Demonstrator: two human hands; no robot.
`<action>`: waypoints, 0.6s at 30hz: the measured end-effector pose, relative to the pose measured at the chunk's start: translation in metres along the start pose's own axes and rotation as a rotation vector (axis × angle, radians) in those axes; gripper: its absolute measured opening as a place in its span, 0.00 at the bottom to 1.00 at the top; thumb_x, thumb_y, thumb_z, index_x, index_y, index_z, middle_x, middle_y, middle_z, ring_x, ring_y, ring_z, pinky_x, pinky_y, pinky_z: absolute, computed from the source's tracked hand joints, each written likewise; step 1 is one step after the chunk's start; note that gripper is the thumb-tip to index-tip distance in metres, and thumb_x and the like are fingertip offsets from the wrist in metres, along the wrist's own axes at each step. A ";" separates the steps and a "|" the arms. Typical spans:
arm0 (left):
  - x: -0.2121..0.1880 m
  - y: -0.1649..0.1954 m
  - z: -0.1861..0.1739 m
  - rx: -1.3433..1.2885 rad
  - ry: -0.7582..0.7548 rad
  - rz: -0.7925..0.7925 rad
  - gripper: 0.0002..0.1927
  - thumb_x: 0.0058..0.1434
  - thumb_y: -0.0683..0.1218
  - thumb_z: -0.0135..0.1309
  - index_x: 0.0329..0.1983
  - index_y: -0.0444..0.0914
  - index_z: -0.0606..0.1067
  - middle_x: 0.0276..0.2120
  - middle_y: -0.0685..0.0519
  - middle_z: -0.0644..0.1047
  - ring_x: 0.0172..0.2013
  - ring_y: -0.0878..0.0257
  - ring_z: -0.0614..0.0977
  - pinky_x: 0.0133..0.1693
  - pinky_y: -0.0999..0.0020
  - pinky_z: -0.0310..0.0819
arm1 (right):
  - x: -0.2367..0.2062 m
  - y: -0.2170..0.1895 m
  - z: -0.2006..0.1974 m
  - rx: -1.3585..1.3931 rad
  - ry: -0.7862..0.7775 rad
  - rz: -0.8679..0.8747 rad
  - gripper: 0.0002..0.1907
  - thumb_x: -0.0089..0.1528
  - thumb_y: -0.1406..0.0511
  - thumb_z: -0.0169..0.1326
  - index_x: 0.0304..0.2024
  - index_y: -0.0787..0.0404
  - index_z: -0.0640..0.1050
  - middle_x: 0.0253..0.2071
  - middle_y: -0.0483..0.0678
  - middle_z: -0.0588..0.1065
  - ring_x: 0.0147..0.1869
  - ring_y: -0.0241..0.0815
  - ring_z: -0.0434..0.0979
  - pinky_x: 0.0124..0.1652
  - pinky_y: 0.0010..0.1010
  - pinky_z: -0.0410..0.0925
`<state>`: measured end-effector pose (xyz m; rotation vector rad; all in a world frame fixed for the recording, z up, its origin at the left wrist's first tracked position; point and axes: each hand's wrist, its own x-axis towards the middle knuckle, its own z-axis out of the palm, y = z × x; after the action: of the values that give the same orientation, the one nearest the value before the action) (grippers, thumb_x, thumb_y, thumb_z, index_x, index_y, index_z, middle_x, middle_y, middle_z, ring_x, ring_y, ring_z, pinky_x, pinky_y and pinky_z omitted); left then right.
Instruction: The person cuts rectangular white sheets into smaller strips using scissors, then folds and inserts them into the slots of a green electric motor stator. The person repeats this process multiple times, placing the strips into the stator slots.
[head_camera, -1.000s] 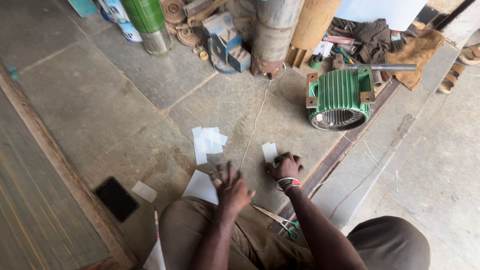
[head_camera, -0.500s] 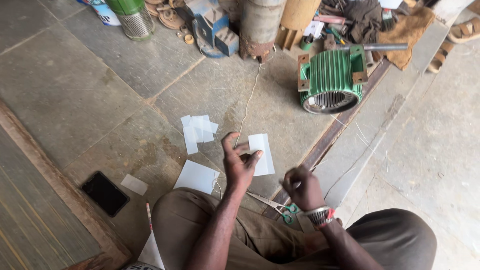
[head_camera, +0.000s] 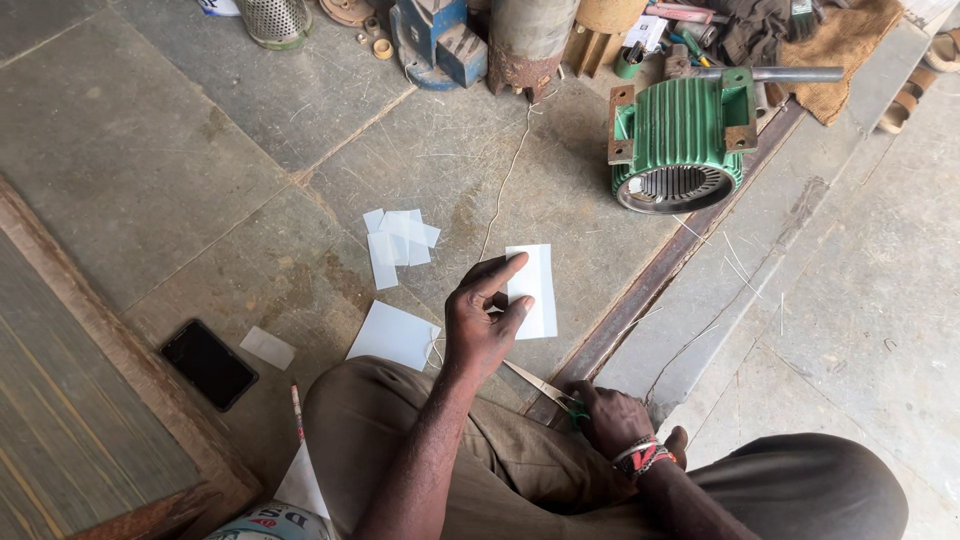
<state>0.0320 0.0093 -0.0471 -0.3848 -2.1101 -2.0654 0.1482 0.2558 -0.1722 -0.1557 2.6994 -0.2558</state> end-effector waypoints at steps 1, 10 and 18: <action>0.000 0.004 0.000 -0.026 -0.001 -0.067 0.28 0.59 0.37 0.63 0.64 0.39 0.75 0.55 0.51 0.78 0.34 0.74 0.78 0.32 0.79 0.78 | 0.003 -0.004 0.001 -0.124 -0.084 0.042 0.25 0.64 0.63 0.52 0.64 0.54 0.70 0.34 0.50 0.81 0.33 0.49 0.83 0.33 0.41 0.77; -0.002 0.014 -0.008 -0.046 -0.005 -0.041 0.21 0.62 0.40 0.65 0.58 0.39 0.78 0.45 0.53 0.80 0.28 0.76 0.76 0.27 0.81 0.73 | -0.008 -0.003 -0.025 0.037 -0.217 0.206 0.10 0.55 0.60 0.63 0.39 0.50 0.86 0.33 0.46 0.84 0.36 0.42 0.85 0.40 0.34 0.77; 0.040 0.049 -0.007 -0.069 0.032 -0.027 0.20 0.61 0.36 0.61 0.58 0.38 0.78 0.37 0.54 0.80 0.30 0.75 0.75 0.31 0.80 0.72 | 0.002 0.021 -0.026 1.175 -0.390 -0.016 0.17 0.51 0.71 0.64 0.44 0.64 0.83 0.30 0.53 0.84 0.31 0.41 0.85 0.31 0.31 0.77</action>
<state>0.0077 0.0060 0.0113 -0.3324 -2.0418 -2.1494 0.1339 0.2802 -0.1546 0.1187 1.7915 -1.5361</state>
